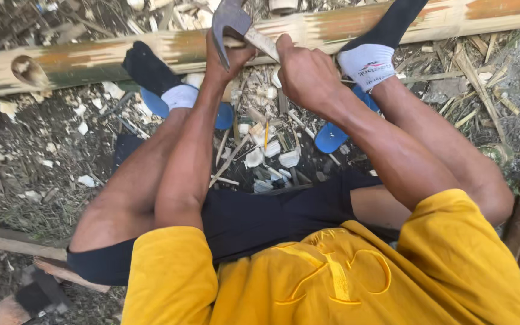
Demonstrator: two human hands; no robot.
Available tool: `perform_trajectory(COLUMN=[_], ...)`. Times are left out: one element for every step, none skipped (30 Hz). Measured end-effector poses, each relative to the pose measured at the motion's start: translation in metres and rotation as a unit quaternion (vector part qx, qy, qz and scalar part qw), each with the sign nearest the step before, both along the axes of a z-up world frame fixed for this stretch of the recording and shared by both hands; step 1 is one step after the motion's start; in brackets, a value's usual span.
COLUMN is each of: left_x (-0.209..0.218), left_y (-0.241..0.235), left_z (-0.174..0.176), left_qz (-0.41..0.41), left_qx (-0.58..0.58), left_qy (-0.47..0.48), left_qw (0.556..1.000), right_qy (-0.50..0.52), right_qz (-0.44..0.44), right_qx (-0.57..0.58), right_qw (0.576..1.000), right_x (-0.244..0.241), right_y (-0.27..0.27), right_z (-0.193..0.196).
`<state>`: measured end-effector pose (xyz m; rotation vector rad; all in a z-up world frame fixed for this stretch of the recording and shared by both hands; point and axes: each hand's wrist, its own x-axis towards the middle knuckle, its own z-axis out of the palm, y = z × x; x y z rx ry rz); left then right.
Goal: The person sits on the ground and uses a hammer and chisel to carve a hole into a large bamboo stalk. They repeatedly strike the chisel to remove material and occasionally clear debris from the hole.
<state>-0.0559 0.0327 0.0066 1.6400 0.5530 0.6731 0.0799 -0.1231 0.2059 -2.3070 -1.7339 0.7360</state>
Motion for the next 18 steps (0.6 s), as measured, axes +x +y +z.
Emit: perform_trajectory(left_x=[-0.002,-0.006,-0.009,-0.009,-0.007,-0.006,-0.004,-0.003,-0.002,-0.003,-0.006,-0.008,-0.01,-0.012,-0.011,-0.009,0.0,0.009], left_y=[-0.003,-0.011,-0.017,-0.017,-0.015,-0.014,-0.012,-0.009,-0.006,-0.007,-0.01,-0.01,-0.012,-0.013,-0.013,-0.013,-0.006,-0.003], left_z=[0.001,0.0,0.001,0.003,0.005,0.007,0.009,0.012,0.015,0.017,0.02,0.023,0.025,0.024,0.021,0.016,0.007,-0.006], left_qz=[0.017,0.021,0.026,0.029,0.022,0.015,0.007,0.037,0.065,0.091,0.043,-0.009,-0.056,-0.045,-0.035,-0.026,-0.021,-0.014], left_qx=[0.012,0.017,0.021,0.028,0.03,0.031,0.031,-0.192,-0.405,-0.597,-0.408,-0.19,0.04,0.053,0.065,0.077,-0.018,-0.119], left_qy=[-0.023,-0.011,0.001,0.014,-0.002,-0.018,-0.033,-0.06,-0.085,-0.105,-0.011,0.081,0.167,0.081,-0.006,-0.093,-0.103,-0.108], left_qw=[1.0,1.0,0.999,0.999,0.999,0.999,0.999,0.979,0.908,0.79,0.912,0.978,0.984,0.994,0.997,0.992,0.994,0.987], right_qy=[0.003,0.005,0.007,0.006,0.006,0.006,0.021,0.037,0.052,0.062,0.072,0.012,-0.047,-0.013,0.021,0.056,0.058,0.063], right_qz=[-0.002,0.0,0.002,0.009,0.018,0.025,0.007,-0.01,-0.027,-0.042,-0.057,-0.045,-0.03,-0.04,-0.051,-0.061,-0.076,-0.092], right_qx=[0.035,0.067,0.099,0.18,0.259,0.334,0.349,0.363,0.377,0.34,0.301,0.138,-0.031,-0.017,-0.004,0.009,0.022,0.027], right_qw=[0.999,0.998,0.995,0.984,0.966,0.942,0.937,0.931,0.924,0.938,0.949,0.989,0.998,0.999,0.998,0.997,0.995,0.993], right_x=[0.002,0.002,0.002,0.002,0.002,0.0,-0.003,-0.006,-0.008,-0.011,-0.015,-0.017,-0.016,-0.014,-0.011,-0.006,-0.001,-0.001], right_y=[-0.004,-0.009,-0.013,-0.015,-0.02,-0.022,-0.021,-0.018,-0.016,-0.011,-0.005,0.0,0.0,-0.006,-0.013,-0.019,-0.018,-0.027], right_z=[0.007,0.018,0.032,0.048,0.063,0.073,0.077,0.075,0.069,0.054,0.035,0.014,-0.005,-0.024,-0.039,-0.052,-0.064,-0.072])
